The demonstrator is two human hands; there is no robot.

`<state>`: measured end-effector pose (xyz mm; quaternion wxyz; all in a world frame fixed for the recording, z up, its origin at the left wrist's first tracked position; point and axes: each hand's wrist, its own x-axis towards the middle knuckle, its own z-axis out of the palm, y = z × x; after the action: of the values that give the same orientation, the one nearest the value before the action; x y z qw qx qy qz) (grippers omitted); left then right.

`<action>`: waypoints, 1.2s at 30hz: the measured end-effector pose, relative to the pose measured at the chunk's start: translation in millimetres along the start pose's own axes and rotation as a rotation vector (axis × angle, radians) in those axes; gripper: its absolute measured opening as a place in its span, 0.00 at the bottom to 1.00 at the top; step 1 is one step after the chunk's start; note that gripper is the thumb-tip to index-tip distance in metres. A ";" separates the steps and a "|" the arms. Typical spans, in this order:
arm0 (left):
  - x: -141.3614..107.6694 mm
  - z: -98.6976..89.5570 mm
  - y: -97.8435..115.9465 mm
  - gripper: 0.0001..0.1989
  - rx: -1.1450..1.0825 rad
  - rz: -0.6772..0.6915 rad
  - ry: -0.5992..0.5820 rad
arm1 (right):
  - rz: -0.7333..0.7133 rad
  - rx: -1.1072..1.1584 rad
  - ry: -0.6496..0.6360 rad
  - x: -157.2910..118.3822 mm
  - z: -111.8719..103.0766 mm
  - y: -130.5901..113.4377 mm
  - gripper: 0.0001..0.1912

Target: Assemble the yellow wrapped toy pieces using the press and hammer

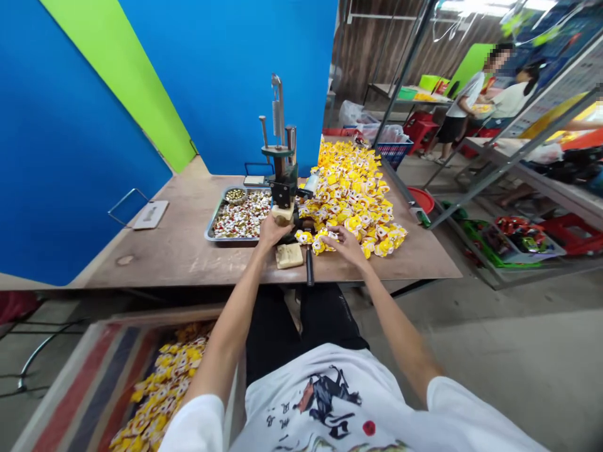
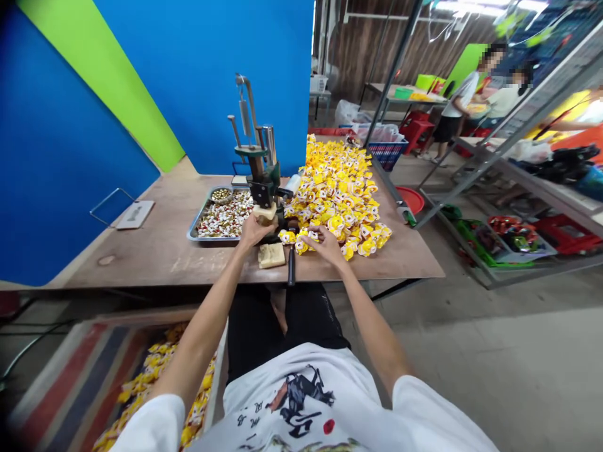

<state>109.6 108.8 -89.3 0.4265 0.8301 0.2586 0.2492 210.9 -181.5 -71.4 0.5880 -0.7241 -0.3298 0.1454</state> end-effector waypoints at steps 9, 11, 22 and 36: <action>-104.6 -17.7 6.3 0.41 -0.151 0.298 0.206 | 0.240 0.258 -0.200 52.7 62.2 -21.7 0.34; -120.1 -9.7 6.3 0.37 -0.174 0.336 0.112 | 0.249 0.270 -0.261 65.7 88.1 -24.1 0.34; -76.4 17.7 7.0 0.25 -0.214 -0.110 0.387 | 0.316 0.473 -0.051 109.7 46.1 -15.6 0.27; -61.0 30.7 34.0 0.20 0.076 -0.281 0.325 | 0.104 0.413 -0.060 294.4 1.7 -144.4 0.47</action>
<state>91.1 34.8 -88.3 0.3781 0.7504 0.4465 0.3077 383.5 23.8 117.2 0.7055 -0.5997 -0.2727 0.2614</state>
